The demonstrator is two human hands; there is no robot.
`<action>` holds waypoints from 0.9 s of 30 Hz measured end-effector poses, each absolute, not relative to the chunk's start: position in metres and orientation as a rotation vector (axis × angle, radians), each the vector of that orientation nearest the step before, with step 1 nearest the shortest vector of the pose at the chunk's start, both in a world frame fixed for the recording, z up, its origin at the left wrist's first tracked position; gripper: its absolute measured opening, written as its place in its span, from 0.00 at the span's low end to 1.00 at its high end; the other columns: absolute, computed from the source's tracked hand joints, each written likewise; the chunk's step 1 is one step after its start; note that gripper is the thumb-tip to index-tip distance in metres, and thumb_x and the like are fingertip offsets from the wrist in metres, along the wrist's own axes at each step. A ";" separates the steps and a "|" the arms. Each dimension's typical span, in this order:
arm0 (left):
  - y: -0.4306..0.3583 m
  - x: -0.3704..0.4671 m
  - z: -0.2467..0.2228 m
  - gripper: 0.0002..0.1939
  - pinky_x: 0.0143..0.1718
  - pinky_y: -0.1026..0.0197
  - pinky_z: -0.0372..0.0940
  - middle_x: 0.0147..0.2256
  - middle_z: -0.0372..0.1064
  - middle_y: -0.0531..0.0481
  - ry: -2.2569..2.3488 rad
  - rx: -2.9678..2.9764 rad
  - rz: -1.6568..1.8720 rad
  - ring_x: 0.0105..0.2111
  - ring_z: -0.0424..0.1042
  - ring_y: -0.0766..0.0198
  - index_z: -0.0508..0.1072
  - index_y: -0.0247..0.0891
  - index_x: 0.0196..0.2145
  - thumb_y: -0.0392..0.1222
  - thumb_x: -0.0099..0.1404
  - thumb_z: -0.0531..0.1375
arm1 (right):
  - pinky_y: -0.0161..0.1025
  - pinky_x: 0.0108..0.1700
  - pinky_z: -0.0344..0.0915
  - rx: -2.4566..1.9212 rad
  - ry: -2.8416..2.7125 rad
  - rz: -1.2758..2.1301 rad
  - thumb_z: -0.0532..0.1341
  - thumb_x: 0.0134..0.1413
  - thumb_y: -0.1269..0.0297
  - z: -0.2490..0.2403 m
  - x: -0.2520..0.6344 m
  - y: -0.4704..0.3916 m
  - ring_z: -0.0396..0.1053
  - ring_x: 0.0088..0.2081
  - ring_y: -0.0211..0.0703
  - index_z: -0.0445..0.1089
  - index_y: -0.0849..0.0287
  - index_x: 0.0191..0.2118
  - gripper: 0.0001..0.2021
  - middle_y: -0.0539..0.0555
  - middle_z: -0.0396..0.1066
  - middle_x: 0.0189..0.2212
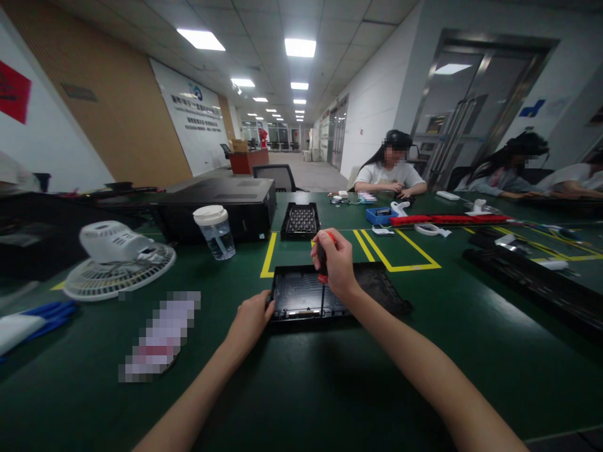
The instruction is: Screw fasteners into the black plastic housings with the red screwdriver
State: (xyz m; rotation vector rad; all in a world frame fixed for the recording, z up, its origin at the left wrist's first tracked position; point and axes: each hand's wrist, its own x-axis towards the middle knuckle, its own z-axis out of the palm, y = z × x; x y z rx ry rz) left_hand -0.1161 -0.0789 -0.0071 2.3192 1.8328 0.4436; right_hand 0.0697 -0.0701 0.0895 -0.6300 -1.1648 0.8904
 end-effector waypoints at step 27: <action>-0.079 -0.115 -0.006 0.16 0.38 0.62 0.63 0.37 0.73 0.43 1.826 2.331 0.457 0.38 0.72 0.59 0.67 0.34 0.47 0.42 0.64 0.49 | 0.26 0.17 0.53 -0.833 -1.050 0.616 0.56 0.53 0.56 0.090 0.062 -0.079 0.55 0.16 0.27 0.63 0.59 0.32 0.11 0.44 0.58 0.21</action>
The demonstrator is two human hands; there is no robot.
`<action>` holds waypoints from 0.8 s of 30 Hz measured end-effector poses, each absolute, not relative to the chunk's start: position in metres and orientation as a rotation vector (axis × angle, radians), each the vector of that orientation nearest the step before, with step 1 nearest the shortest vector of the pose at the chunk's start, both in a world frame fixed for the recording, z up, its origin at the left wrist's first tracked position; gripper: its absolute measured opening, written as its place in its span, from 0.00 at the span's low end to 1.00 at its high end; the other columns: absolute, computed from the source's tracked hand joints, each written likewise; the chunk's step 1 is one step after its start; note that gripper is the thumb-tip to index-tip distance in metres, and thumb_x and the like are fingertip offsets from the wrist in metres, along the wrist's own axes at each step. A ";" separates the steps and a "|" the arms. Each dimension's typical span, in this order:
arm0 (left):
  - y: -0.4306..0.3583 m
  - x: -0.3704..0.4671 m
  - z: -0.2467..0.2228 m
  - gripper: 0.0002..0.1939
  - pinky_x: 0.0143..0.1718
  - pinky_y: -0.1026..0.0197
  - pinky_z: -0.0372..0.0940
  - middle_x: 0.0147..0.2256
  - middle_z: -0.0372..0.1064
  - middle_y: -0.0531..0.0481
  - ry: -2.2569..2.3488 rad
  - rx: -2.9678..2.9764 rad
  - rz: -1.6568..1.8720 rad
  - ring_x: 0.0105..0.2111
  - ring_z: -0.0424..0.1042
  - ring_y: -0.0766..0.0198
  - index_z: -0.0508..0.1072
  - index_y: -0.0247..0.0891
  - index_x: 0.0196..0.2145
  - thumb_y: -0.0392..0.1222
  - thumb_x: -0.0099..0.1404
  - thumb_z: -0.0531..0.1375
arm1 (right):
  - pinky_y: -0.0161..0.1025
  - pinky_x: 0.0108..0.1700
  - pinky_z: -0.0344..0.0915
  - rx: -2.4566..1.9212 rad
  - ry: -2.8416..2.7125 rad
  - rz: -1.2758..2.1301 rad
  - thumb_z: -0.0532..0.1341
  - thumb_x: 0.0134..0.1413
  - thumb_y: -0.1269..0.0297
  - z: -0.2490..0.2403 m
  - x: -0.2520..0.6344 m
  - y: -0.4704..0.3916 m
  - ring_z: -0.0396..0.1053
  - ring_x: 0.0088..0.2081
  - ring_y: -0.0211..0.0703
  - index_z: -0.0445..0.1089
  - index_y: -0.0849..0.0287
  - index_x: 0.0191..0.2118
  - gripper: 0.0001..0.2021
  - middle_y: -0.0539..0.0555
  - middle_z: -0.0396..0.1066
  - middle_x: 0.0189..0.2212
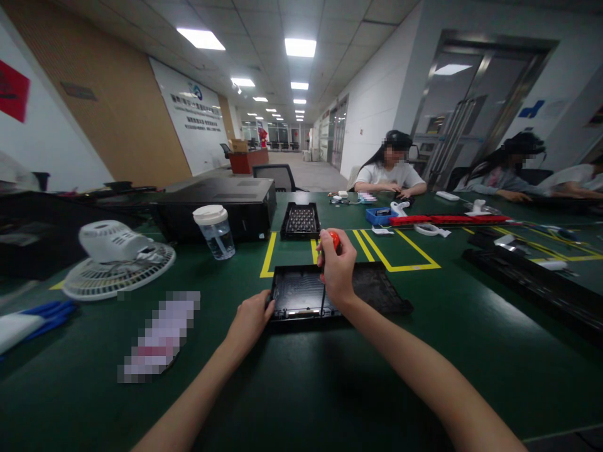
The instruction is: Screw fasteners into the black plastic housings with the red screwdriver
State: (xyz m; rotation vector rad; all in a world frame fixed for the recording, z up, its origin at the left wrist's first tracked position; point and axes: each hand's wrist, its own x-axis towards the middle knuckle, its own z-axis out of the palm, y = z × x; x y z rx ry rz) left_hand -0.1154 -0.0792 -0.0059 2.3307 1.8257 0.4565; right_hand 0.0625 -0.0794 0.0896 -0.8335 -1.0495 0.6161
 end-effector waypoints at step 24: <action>-0.083 -0.114 -0.001 0.16 0.36 0.64 0.62 0.37 0.73 0.43 1.842 2.318 0.435 0.36 0.72 0.60 0.67 0.35 0.46 0.42 0.65 0.48 | 0.24 0.10 0.43 -0.675 -1.048 0.938 0.46 0.57 0.51 0.086 0.068 -0.086 0.56 0.17 0.29 0.64 0.58 0.34 0.17 0.47 0.60 0.22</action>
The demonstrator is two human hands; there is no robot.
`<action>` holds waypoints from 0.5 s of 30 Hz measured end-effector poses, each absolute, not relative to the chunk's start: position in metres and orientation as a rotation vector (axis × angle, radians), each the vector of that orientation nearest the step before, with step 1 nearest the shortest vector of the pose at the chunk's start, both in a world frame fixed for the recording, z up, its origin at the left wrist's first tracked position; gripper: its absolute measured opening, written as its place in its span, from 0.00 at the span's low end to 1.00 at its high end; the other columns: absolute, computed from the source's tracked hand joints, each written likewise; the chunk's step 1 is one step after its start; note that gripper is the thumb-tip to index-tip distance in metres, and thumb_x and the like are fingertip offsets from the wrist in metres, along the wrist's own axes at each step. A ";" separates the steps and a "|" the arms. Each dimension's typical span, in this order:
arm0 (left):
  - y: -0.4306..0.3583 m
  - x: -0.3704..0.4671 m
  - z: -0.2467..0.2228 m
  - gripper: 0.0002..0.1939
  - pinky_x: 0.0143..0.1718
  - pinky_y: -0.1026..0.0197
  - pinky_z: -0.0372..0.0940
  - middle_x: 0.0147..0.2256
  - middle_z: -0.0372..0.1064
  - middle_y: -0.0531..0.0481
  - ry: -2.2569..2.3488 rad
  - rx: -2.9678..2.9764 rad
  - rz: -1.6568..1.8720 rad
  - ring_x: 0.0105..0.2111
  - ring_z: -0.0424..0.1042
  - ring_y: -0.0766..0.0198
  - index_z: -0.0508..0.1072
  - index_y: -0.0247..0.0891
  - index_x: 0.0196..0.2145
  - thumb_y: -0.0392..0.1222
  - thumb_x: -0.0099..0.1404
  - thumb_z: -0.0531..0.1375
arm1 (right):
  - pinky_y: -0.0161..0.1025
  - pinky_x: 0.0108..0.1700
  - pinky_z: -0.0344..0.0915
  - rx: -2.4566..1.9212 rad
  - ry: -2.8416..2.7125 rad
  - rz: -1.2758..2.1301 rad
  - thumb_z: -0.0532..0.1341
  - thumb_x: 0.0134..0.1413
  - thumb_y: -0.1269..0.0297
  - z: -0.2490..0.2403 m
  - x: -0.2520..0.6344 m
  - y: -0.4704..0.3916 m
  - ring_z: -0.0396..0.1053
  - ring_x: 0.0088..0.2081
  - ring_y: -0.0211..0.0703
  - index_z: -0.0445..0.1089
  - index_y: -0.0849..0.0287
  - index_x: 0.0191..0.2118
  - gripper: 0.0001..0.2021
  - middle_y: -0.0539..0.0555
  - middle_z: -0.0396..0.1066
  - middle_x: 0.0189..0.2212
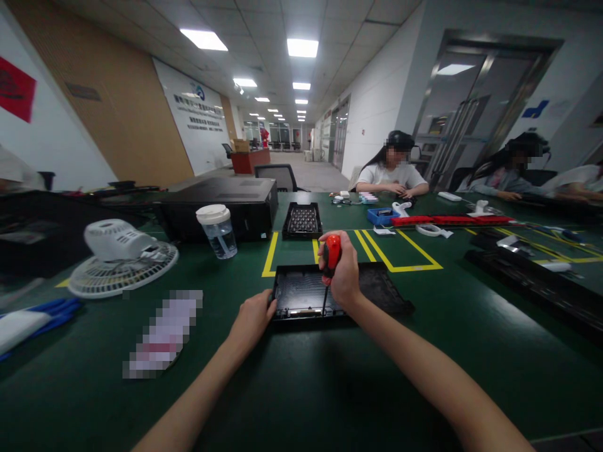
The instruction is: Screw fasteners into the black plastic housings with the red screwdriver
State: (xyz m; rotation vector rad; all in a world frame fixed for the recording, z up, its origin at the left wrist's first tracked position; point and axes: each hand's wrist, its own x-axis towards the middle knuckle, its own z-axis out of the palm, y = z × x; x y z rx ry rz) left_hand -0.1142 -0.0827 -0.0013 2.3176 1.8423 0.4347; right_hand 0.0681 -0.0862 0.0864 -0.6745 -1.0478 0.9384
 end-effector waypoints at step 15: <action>-0.082 -0.115 -0.002 0.17 0.37 0.62 0.62 0.37 0.72 0.43 1.842 2.316 0.425 0.37 0.72 0.59 0.67 0.35 0.47 0.42 0.65 0.48 | 0.37 0.23 0.65 -0.344 -1.392 1.469 0.50 0.53 0.54 0.088 0.106 -0.045 0.65 0.21 0.36 0.61 0.59 0.35 0.13 0.49 0.65 0.25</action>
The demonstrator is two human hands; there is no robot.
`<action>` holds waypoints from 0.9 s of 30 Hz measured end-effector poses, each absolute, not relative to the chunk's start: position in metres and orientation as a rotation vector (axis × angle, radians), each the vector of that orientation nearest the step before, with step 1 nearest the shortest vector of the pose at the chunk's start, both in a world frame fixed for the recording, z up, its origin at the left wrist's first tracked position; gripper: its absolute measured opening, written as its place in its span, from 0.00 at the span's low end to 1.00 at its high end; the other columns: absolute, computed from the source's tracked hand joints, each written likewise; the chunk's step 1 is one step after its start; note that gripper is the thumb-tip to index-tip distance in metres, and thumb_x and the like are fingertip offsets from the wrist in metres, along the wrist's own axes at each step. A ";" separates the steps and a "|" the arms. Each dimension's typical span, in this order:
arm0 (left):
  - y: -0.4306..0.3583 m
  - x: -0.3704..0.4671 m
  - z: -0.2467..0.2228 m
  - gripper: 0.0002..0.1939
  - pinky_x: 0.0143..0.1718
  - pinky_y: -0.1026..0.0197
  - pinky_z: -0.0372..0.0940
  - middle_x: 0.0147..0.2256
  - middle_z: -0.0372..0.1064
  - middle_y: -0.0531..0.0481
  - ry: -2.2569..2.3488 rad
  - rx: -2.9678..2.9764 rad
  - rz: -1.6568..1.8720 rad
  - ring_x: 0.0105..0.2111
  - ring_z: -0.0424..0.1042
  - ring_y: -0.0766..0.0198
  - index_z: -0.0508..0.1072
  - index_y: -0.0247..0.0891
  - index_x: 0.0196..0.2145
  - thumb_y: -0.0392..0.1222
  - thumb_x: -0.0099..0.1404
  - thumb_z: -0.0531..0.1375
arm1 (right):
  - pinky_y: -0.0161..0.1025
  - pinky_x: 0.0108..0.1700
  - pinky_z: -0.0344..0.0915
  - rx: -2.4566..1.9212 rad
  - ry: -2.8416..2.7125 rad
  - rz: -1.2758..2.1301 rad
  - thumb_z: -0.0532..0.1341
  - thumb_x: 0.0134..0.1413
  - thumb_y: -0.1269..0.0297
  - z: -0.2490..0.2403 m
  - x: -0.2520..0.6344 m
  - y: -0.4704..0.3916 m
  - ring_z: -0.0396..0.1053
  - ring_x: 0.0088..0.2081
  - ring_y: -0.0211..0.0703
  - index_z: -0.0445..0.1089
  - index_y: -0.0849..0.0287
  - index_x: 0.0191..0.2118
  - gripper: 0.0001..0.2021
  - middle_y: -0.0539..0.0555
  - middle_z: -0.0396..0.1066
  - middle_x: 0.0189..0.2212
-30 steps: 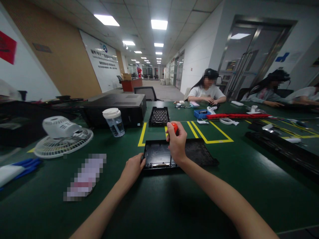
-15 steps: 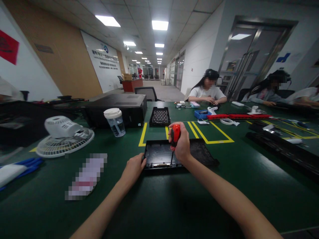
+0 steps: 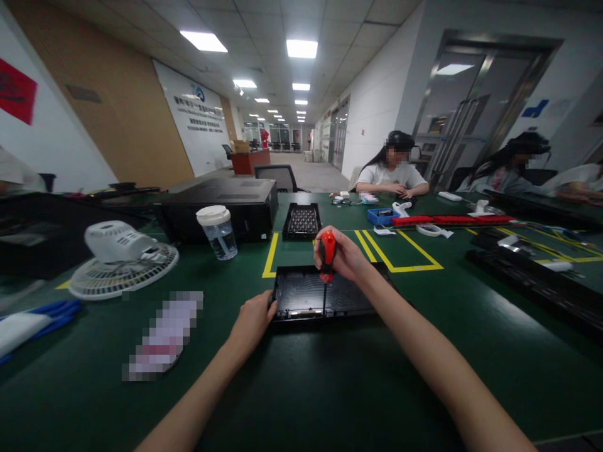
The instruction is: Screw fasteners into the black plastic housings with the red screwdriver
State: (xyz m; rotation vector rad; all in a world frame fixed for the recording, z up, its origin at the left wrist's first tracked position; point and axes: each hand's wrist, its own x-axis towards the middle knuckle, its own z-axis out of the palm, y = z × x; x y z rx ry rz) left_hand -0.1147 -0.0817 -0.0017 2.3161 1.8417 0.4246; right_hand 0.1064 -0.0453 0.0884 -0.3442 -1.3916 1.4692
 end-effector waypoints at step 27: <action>-0.080 -0.115 -0.002 0.15 0.39 0.62 0.62 0.38 0.73 0.44 1.842 2.282 0.431 0.38 0.72 0.59 0.67 0.36 0.46 0.41 0.64 0.49 | 0.42 0.17 0.64 -0.361 -1.463 1.704 0.47 0.44 0.56 0.090 0.102 -0.010 0.65 0.15 0.41 0.54 0.58 0.27 0.10 0.50 0.68 0.21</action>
